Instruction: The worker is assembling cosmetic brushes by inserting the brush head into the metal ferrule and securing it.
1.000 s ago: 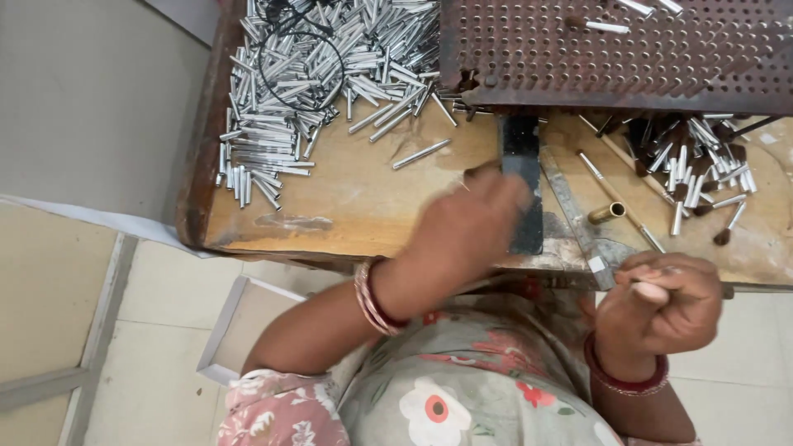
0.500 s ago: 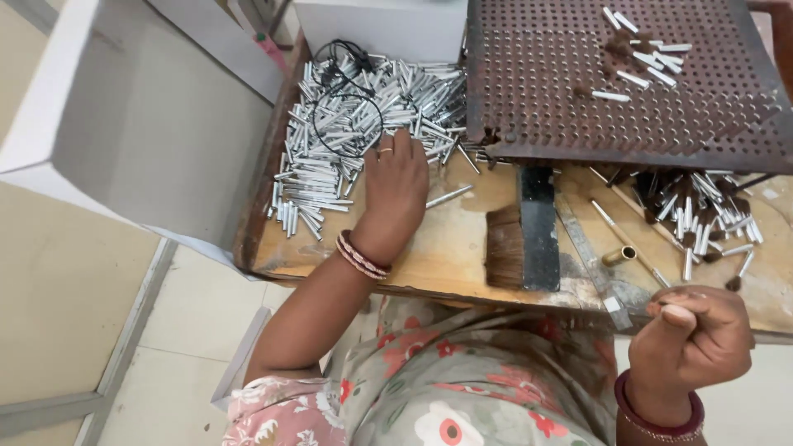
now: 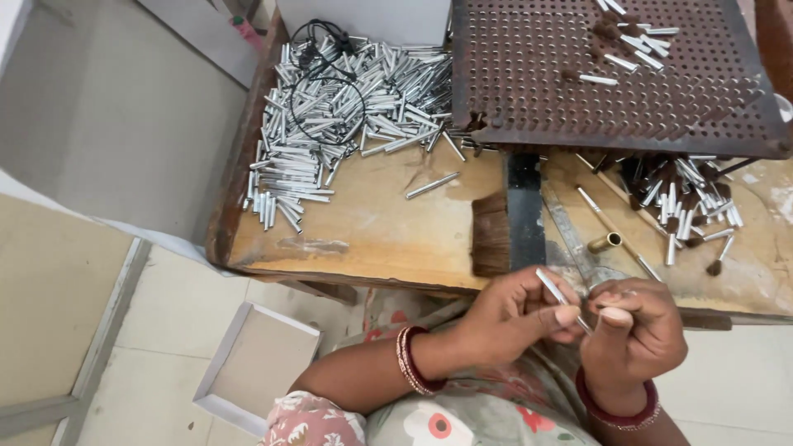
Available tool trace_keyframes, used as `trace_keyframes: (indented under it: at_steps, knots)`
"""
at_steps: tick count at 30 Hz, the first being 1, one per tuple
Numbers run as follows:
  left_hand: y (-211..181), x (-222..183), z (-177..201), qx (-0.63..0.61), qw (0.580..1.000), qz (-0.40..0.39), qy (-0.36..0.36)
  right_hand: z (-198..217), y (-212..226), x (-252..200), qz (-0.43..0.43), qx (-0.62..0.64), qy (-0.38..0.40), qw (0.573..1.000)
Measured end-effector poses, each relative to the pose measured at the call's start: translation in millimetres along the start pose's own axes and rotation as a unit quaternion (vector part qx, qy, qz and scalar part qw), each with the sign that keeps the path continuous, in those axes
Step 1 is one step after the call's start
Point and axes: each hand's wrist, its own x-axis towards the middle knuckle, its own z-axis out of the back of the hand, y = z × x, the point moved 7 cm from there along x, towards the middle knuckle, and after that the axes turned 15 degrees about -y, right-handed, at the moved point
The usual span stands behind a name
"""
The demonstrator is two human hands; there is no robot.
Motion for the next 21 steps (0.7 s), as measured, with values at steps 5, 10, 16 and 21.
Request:
trace_keyframes:
  at_steps: [5, 10, 16, 21]
  knots:
    - [-5.3, -3.3, 0.8, 0.028, 0.992, 0.123, 0.030, -4.8, 4.1, 7.4, -0.012, -0.025, 0.006, 1.000]
    - [-16.1, -4.7, -6.3, 0.139, 0.980, 0.129, 0.058, -1.8, 1.2, 14.3, -0.014, -0.040, 0.028, 0.999]
    - [-59.5, -17.0, -27.6, 0.477, 0.832, -0.281, 0.039, -1.8, 1.9, 10.7, -0.023, -0.075, 0.083, 0.993]
    - [-74.2, -24.0, -20.6, 0.420, 0.818, -0.390, -0.043, 11.8, -11.2, -1.9, -0.226, 0.081, 0.070, 0.968]
